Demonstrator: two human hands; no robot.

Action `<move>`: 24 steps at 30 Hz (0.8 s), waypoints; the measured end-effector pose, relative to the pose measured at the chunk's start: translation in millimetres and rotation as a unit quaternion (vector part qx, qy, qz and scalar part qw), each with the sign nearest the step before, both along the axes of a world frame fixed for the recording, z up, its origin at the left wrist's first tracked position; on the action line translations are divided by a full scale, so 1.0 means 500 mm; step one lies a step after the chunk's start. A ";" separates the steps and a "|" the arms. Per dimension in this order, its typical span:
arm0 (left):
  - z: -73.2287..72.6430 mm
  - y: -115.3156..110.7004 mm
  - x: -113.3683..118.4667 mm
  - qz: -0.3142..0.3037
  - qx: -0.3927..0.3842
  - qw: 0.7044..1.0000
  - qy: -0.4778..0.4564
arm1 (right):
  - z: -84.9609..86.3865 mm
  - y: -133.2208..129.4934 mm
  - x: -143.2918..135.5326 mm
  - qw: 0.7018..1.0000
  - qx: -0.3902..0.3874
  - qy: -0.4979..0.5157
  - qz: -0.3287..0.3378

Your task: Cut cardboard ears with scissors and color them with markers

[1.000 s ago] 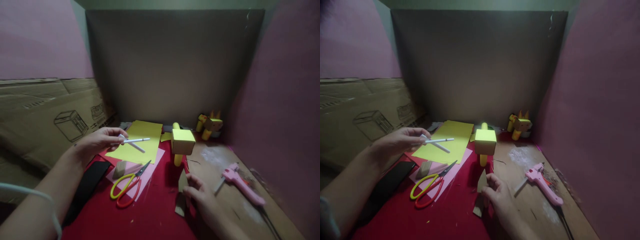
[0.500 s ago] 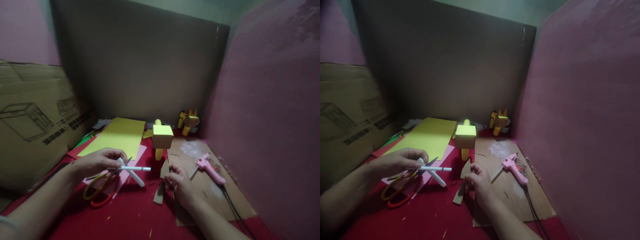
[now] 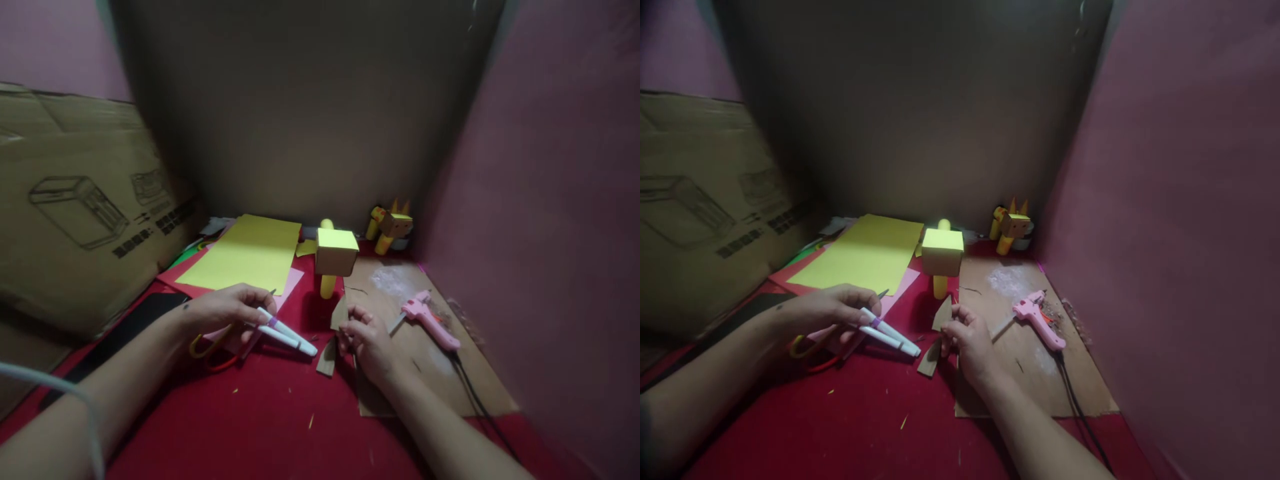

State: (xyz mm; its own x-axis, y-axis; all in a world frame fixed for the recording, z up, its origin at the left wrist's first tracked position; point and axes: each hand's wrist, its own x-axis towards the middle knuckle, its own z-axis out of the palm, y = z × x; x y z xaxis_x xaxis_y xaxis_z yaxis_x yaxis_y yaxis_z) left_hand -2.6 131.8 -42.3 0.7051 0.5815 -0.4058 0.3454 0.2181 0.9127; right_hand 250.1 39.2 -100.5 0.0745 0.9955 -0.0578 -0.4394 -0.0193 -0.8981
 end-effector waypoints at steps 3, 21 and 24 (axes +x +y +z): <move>-0.001 -0.004 0.000 0.010 0.011 1.000 0.017 | -0.002 -0.001 0.002 1.000 0.006 -0.017 0.009; -0.009 -0.002 -0.001 0.027 0.057 0.998 0.013 | 0.007 -0.013 -0.003 0.998 0.016 -0.051 0.018; -0.002 -0.008 0.002 0.025 0.062 0.998 0.014 | 0.006 -0.016 -0.002 0.997 0.028 -0.061 0.027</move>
State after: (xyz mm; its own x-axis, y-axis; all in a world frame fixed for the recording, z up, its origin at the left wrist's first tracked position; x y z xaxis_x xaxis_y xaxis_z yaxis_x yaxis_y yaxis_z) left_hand -1.8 127.9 -43.1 0.6635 0.6623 -0.3481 0.3630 0.1220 0.9238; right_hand 249.3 31.5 -97.2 0.0248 0.9997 0.0044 -0.3264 0.0122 -0.9452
